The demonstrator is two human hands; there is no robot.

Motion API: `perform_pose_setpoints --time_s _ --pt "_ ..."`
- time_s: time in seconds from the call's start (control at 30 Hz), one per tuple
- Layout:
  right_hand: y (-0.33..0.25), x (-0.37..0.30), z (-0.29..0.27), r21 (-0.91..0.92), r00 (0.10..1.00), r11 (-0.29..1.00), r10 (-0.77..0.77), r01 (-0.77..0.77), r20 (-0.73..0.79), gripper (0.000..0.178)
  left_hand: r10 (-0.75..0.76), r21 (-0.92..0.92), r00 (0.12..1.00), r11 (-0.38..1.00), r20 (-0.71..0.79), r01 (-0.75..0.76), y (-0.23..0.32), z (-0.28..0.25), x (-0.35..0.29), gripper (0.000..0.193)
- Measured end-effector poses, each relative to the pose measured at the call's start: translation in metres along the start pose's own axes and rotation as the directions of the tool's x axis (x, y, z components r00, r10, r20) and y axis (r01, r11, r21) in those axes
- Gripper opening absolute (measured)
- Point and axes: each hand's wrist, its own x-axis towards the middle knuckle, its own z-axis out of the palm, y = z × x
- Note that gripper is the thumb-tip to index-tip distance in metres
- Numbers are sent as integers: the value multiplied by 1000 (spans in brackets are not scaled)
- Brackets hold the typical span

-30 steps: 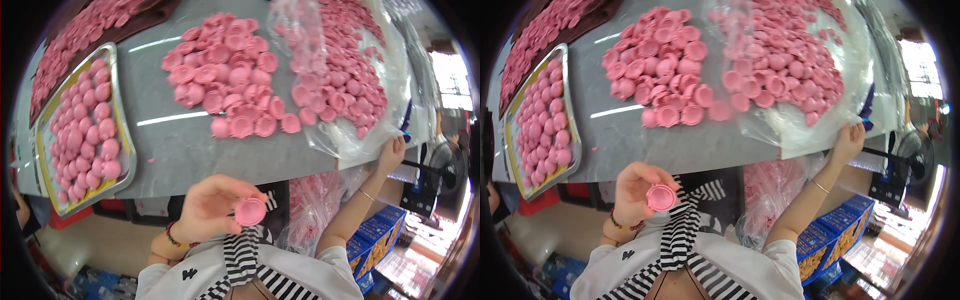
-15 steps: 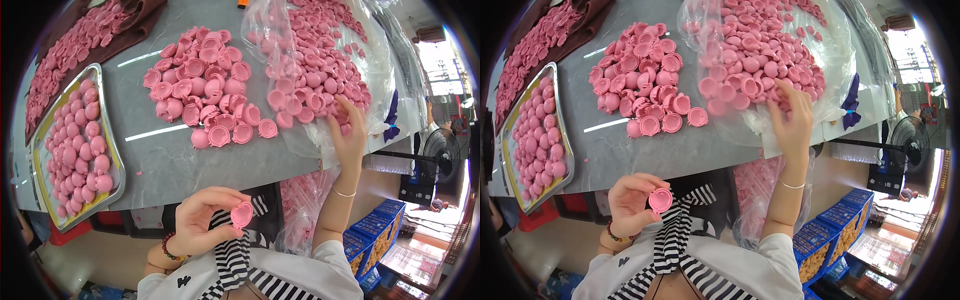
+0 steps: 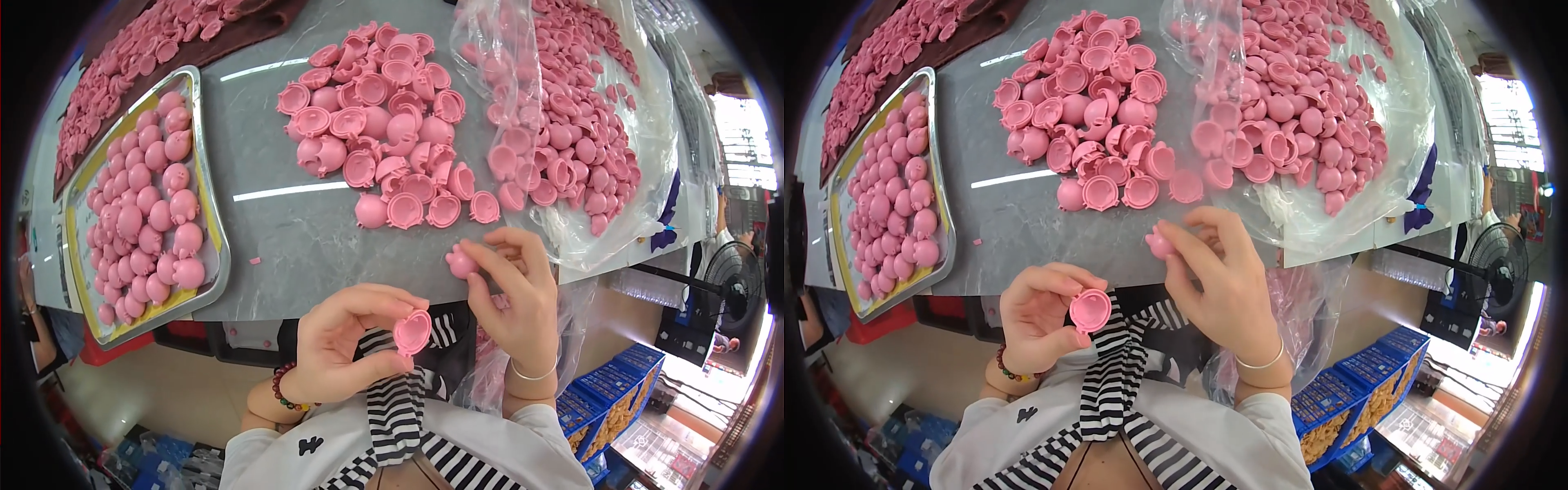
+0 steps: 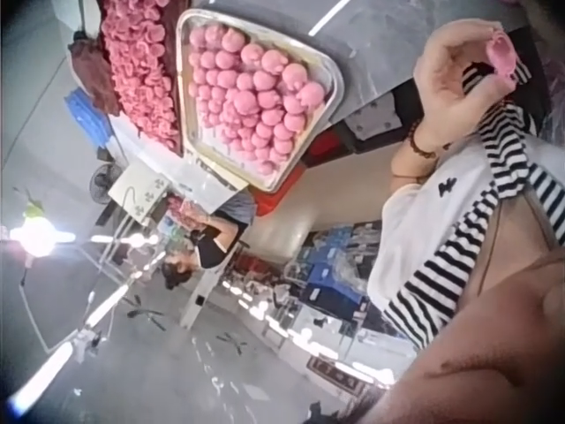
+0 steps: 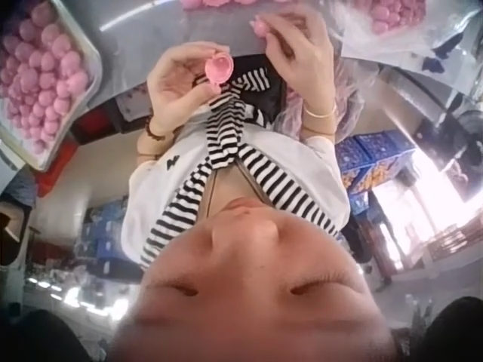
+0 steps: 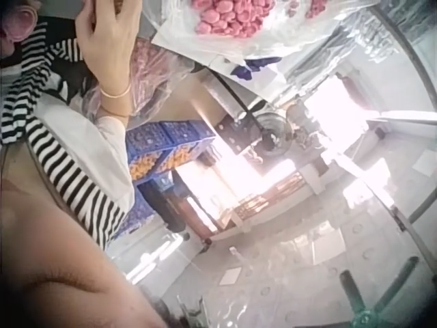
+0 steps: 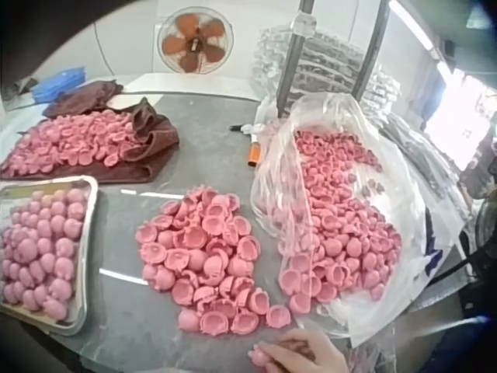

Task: The worker applies glue to the edges of pink plastic shell halves and joins them together to form small spheres.

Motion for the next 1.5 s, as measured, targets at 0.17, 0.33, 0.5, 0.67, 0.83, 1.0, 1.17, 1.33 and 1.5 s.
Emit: perform_pose_setpoints --time_s 0.17,0.33,0.5,0.67,0.83,1.0,1.17,1.33,1.5 --pt "-2 -2 6 -191 999 981 -39 37 -3 31 3 19 998 1000 -62 -2 1 1 -1 42" --pt "-10 -9 6 290 977 934 -190 211 -99 34 -10 77 999 997 -51 14 0 0 -2 42" --pt "-12 -7 15 316 947 893 -307 320 -92 32 49 243 997 969 -53 -34 -3 3 -1 38" --pt "-7 -10 20 319 938 883 -337 345 -81 32 105 394 993 916 -60 -73 -3 4 1 36" --pt "-9 -18 15 167 952 937 -300 307 -69 33 70 334 993 942 -93 -35 -4 5 5 40" --pt "-13 -21 25 306 930 879 -332 367 -161 31 96 478 995 876 -26 -72 1 3 5 43" --pt "-13 -22 29 288 930 887 -314 360 -193 30 142 539 989 836 -27 -105 -1 3 8 40" --pt "-13 -24 29 293 923 879 -324 375 -209 29 253 601 962 756 99 -260 -5 0 9 33" --pt "-15 -27 28 333 928 870 -308 364 -209 30 276 607 955 742 109 -283 -3 1 9 31"
